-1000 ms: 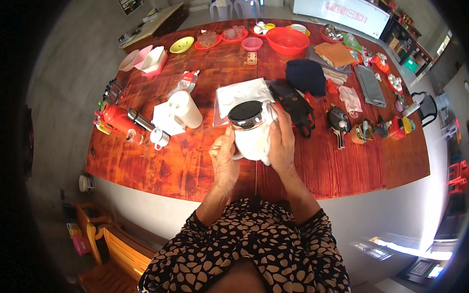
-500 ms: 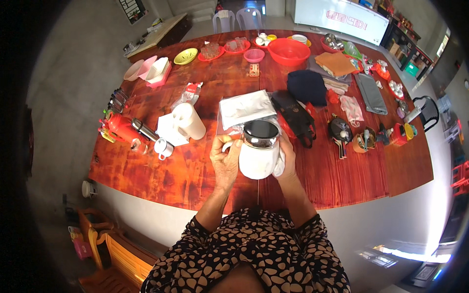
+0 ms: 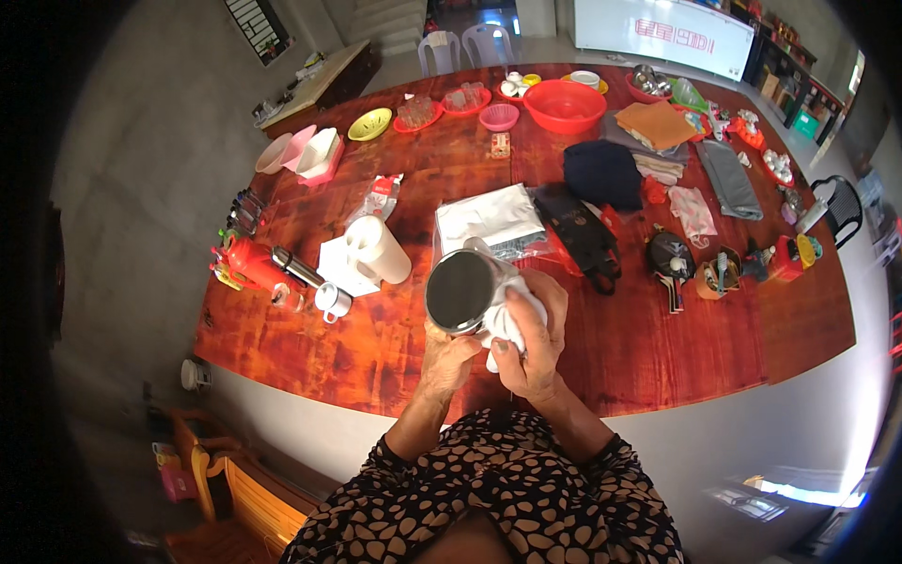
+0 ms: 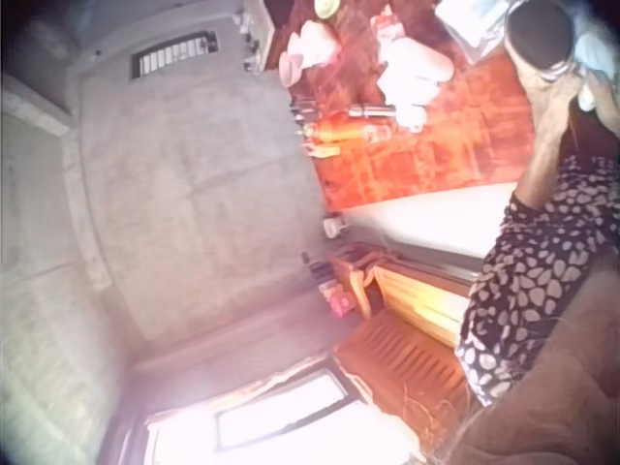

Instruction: The person wipes a black circular case, a black rectangular pouch, a white mug, and a white pitcher using a white cloth. The person handles each item individually, wiping the surfaces and placing them back on the table.

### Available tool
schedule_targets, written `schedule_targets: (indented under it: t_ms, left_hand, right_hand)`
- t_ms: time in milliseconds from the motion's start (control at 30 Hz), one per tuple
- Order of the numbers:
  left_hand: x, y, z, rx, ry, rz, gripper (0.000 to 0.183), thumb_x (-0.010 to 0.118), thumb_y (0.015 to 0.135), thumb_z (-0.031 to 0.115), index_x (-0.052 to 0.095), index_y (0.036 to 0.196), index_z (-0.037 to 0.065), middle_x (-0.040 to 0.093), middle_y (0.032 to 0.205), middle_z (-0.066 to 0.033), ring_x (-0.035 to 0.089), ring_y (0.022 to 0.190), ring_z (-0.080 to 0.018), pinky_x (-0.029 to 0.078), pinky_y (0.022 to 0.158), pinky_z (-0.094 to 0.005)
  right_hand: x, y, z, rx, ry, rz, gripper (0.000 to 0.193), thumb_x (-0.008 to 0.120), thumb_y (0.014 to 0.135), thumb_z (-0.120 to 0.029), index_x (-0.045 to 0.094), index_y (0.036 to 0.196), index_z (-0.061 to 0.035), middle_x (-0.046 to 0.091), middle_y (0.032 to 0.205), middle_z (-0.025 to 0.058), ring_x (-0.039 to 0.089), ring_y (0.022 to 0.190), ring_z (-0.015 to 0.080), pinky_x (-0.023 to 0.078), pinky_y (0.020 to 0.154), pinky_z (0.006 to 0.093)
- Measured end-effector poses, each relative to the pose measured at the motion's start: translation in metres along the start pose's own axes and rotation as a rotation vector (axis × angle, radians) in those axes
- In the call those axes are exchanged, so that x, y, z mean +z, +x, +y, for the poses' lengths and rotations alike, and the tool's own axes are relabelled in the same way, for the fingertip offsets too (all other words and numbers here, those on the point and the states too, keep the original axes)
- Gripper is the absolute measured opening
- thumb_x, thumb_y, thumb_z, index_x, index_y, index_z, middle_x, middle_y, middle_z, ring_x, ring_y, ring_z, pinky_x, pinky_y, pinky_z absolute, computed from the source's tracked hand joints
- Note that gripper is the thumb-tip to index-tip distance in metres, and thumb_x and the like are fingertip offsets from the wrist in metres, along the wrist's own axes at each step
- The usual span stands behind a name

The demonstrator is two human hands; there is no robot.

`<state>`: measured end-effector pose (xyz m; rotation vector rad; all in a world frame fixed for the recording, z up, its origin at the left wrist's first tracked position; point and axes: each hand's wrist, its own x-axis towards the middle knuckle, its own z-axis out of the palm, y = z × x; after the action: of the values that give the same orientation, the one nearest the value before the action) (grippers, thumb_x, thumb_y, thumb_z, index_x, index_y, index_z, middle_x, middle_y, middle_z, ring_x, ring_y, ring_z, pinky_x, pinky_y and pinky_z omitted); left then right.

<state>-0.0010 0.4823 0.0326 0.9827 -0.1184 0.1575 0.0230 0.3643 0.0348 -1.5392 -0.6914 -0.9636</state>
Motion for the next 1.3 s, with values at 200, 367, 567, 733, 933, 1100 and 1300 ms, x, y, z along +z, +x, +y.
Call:
schedule_targets:
  t_ms: [200, 367, 567, 733, 933, 1100, 1300]
  left_hand:
    - [-0.022, -0.001, 0.004, 0.125, 0.285, -0.062, 0.106, 0.093, 0.047, 0.038, 0.043, 0.132, 0.0, 0.059, 0.119, -0.009, 0.056, 0.111, -0.0206, 0.043, 0.099, -0.037]
    - [-0.033, -0.001, 0.01, 0.126, 0.38, -0.28, 0.125, 0.086, 0.043, 0.059, 0.031, 0.139, 0.001, 0.043, 0.134, -0.0127, 0.045, 0.123, -0.0255, 0.037, 0.103, -0.0407]
    - [-0.021, -0.007, 0.02, 0.048, 0.104, -0.322, 0.114, 0.087, 0.047, 0.054, 0.028, 0.132, 0.006, 0.046, 0.124, -0.0073, 0.048, 0.116, -0.0219, 0.039, 0.1, -0.0367]
    - [-0.047, -0.012, -0.011, 0.126, -0.083, -0.288, 0.078, 0.077, 0.073, 0.041, 0.041, 0.133, 0.006, 0.052, 0.128, -0.0082, 0.054, 0.114, -0.0205, 0.044, 0.1, -0.0369]
    - [-0.014, -0.016, -0.005, 0.358, 0.452, 0.106, 0.108, 0.086, 0.059, 0.035, 0.025, 0.142, 0.0, 0.048, 0.129, -0.0098, 0.05, 0.116, -0.0182, 0.041, 0.1, -0.0347]
    - [-0.03, -0.014, 0.003, 0.204, 0.208, -0.011, 0.083, 0.087, 0.057, 0.028, 0.047, 0.123, -0.003, 0.059, 0.112, -0.0084, 0.058, 0.1, -0.0172, 0.047, 0.089, -0.0331]
    - [-0.03, -0.02, 0.0, 0.103, -0.043, 0.023, 0.068, 0.083, 0.061, 0.021, 0.052, 0.118, -0.003, 0.061, 0.104, -0.0061, 0.059, 0.092, -0.0143, 0.048, 0.082, -0.0289]
  right_hand:
    - [-0.017, 0.036, -0.004, 0.136, 0.159, -0.244, 0.037, 0.048, 0.091, -0.025, 0.06, 0.113, 0.0012, 0.052, 0.118, 0.0167, 0.047, 0.106, 0.0293, 0.038, 0.092, 0.0404]
    - [-0.023, 0.06, 0.003, 0.265, 0.452, -0.478, 0.03, 0.049, 0.085, -0.013, 0.061, 0.108, 0.0006, 0.05, 0.119, 0.0148, 0.045, 0.113, 0.0266, 0.035, 0.098, 0.0392]
    - [-0.028, 0.079, 0.011, 0.19, 0.437, -0.764, 0.03, 0.054, 0.076, 0.001, 0.06, 0.106, -0.0014, 0.058, 0.097, 0.0103, 0.058, 0.088, 0.0214, 0.045, 0.079, 0.0326]
    - [-0.02, 0.068, 0.016, 0.281, 0.321, -0.633, 0.024, 0.056, 0.078, 0.002, 0.06, 0.102, -0.0002, 0.061, 0.085, 0.0092, 0.058, 0.073, 0.0164, 0.046, 0.066, 0.03]
    - [-0.008, 0.054, 0.006, 0.257, 0.109, -0.467, 0.02, 0.058, 0.075, -0.001, 0.059, 0.094, 0.0006, 0.06, 0.079, 0.0154, 0.061, 0.068, 0.0241, 0.046, 0.062, 0.0339]
    - [-0.012, 0.055, 0.013, 0.261, 0.141, -0.551, 0.022, 0.06, 0.071, -0.002, 0.06, 0.093, -0.0001, 0.059, 0.079, 0.0149, 0.059, 0.071, 0.0293, 0.048, 0.065, 0.0353]
    - [-0.024, 0.048, 0.014, -0.055, 0.021, -0.516, 0.033, 0.062, 0.068, 0.001, 0.064, 0.099, -0.0057, 0.057, 0.092, 0.0113, 0.061, 0.082, 0.0279, 0.051, 0.07, 0.0363]
